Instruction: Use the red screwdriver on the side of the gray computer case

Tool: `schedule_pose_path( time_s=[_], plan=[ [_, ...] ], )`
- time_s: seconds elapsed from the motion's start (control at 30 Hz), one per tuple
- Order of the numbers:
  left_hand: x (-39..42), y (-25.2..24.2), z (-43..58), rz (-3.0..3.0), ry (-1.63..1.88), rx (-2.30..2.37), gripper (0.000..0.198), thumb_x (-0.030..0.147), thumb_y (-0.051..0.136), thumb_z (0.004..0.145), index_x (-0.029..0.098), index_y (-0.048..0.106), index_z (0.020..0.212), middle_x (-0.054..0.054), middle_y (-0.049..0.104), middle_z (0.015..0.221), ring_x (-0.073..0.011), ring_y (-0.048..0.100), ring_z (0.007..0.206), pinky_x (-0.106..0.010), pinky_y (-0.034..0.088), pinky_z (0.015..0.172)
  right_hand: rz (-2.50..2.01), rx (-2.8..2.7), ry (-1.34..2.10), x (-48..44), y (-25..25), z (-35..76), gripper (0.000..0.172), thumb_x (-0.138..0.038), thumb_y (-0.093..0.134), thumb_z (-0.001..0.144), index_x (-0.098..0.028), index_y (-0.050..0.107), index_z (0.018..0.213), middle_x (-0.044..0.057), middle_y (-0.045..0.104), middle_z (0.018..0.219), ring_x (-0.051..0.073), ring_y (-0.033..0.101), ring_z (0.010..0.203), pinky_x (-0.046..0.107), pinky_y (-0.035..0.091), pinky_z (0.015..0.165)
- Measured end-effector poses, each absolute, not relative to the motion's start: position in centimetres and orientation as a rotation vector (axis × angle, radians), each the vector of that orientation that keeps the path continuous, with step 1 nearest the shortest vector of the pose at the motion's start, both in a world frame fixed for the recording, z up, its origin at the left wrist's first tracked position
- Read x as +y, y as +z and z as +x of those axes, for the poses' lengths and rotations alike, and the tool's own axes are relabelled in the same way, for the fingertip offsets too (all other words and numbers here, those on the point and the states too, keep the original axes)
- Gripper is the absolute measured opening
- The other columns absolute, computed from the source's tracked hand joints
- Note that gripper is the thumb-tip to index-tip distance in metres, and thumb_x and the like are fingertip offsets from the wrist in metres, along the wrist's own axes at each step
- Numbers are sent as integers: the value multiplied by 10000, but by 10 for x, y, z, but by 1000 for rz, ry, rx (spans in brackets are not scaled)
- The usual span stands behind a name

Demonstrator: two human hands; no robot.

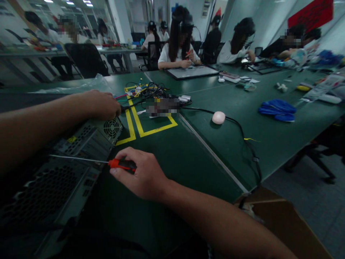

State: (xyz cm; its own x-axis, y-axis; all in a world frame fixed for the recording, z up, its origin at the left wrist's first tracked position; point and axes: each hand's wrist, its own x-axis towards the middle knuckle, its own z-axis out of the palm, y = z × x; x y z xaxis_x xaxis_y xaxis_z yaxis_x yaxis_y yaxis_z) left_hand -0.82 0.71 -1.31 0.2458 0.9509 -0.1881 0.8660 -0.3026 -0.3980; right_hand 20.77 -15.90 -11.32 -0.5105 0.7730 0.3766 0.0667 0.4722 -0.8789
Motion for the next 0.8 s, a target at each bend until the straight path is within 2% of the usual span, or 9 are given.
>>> schedule_pose_path(
  time_s=[0.1,0.2,0.47,0.67,0.8],
  plan=[
    [6,-11,-5,-2197,839,-1702,410,206,584,931,271,900,1185,-134,831,1315,-360,689,1290,-576,577,1088,-713,-1901,1092,-159,-114,208,164,-345,784,985,-209,723,1054,-5,731,861,147,648,717,288,508,721],
    [5,-9,-3,-2179,871,-1681,442,213,575,935,284,883,1243,-124,818,1370,-350,666,1316,-557,575,1088,-719,-1901,1091,-160,-114,208,168,-351,784,982,-212,726,1056,-3,740,864,150,652,725,288,512,722],
    [7,-12,-7,-2219,816,-1639,414,261,556,942,243,881,1198,-157,833,1316,-357,669,1248,-540,578,1047,-728,-1914,1060,-159,-110,209,159,-349,788,983,-207,751,1046,20,777,931,165,689,775,299,532,756],
    [6,-11,-6,-2208,856,-1610,441,241,555,951,255,878,1251,-148,819,1376,-394,671,1342,-569,586,1064,-746,-1934,1003,-158,-111,209,186,-369,777,1011,-193,793,1066,44,798,975,185,717,850,307,534,808],
    [-1,-5,0,-2228,855,-1638,436,214,547,953,256,888,1222,-155,817,1388,-395,678,1333,-568,592,1066,-731,-1968,999,-158,-111,210,237,-388,706,1068,-179,815,1045,48,778,919,179,689,807,308,519,780]
  ],
)
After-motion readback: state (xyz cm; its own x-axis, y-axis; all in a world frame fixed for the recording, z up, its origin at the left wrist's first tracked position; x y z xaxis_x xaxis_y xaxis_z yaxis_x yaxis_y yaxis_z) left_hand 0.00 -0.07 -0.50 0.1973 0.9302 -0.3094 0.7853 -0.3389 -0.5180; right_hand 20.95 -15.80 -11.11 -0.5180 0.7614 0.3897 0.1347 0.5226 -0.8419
